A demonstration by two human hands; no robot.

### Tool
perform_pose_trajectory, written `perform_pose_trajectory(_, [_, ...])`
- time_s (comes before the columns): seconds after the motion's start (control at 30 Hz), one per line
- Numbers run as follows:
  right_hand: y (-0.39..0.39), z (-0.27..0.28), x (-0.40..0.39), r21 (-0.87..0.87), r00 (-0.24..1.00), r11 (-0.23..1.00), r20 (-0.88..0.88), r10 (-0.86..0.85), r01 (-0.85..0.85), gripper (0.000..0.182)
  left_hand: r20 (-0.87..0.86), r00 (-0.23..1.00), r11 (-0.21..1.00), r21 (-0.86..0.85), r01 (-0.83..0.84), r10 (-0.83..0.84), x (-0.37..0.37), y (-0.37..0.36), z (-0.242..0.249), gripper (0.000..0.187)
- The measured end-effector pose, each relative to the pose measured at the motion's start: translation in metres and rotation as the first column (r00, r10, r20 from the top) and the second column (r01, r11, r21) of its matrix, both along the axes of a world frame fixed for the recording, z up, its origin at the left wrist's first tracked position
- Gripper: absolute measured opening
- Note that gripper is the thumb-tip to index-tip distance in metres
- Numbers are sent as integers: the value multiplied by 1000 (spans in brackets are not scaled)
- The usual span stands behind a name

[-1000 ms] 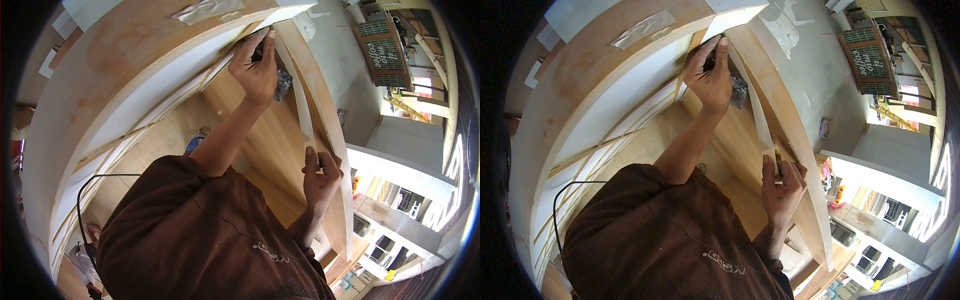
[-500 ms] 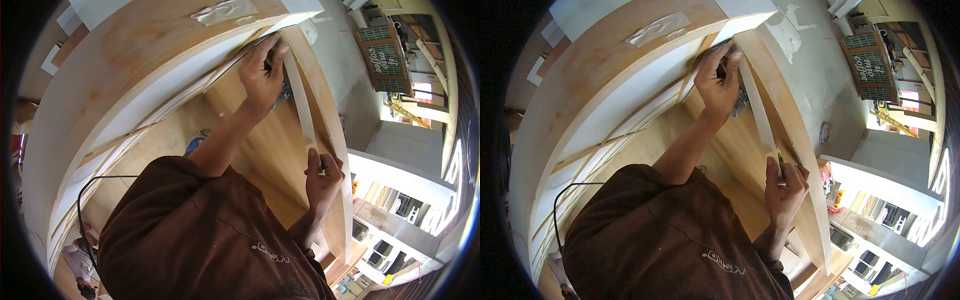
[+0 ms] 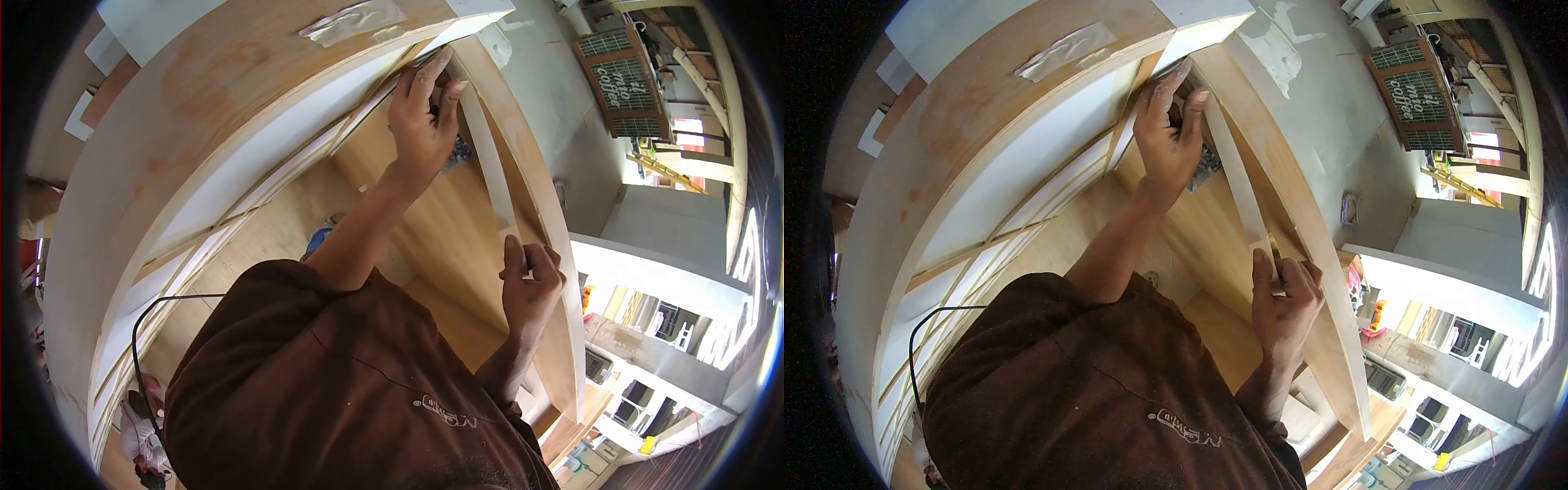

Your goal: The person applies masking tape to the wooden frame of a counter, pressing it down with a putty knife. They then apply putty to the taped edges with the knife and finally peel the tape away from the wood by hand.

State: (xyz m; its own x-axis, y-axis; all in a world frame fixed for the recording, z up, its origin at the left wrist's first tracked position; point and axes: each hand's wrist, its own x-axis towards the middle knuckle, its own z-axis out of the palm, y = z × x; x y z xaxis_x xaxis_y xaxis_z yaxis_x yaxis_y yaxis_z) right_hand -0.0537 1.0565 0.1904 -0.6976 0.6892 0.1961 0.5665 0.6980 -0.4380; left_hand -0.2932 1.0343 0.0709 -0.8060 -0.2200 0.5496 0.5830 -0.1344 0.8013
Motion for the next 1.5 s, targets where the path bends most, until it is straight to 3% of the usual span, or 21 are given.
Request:
perform_pose_trajectory(0.17, [-7, 4, 1, 7, 999, 1000, -50, 16, -16, 30, -96, 995, 1000, 10, 14, -13, -6, 0, -6, 40])
perform_pose_trajectory(0.23, [-14, 7, 0, 87, 993, 990, -26, 117, -114, 30, -153, 988, 1000, 22, 0, 3, -6, -1, -6, 40])
perform_pose_trajectory(0.3, [-19, 9, 1, 89, 990, 986, -4, 141, -141, 29, -77, 983, 982, 76, 173, -167, 0, -3, -5, 43])
perform_pose_trajectory(0.43, [-28, 2, -2, 126, 958, 953, -51, 283, -275, 29, -55, 974, 973, 59, 224, -221, 1, -4, -13, 48])
perform_pose_trajectory(0.53, [-32, -4, -2, 132, 954, 947, -35, 299, -292, 30, 17, 957, 957, 34, 289, -290, 2, -7, -14, 52])
perform_pose_trajectory(0.67, [-22, -3, 0, 180, 968, 953, -3, 250, -245, 30, -12, 973, 972, 43, 230, -229, 3, 0, -19, 55])
perform_pose_trajectory(0.8, [-12, 1, 1, 161, 981, 969, -20, 195, -190, 30, 66, 974, 974, 88, 211, -217, 9, 5, -13, 60])
perform_pose_trajectory(1.03, [-4, 4, 7, 101, 994, 990, 42, 97, -101, 29, 19, 988, 985, 73, 154, -156, 10, 5, -8, 62])
perform_pose_trajectory(1.23, [-2, 4, 7, 120, 992, 985, 16, 121, -122, 28, 11, 988, 984, 88, 152, -154, 8, 8, -11, 60])
perform_pose_trajectory(1.43, [-5, 3, 4, 69, 994, 993, -35, 100, -97, 25, 8, 980, 979, 41, 197, -198, 12, 8, -15, 62])
perform_pose_trajectory(1.5, [-7, 8, 3, 88, 993, 990, -14, 115, -114, 24, 20, 991, 987, -91, 134, -132, 15, 6, -13, 65])
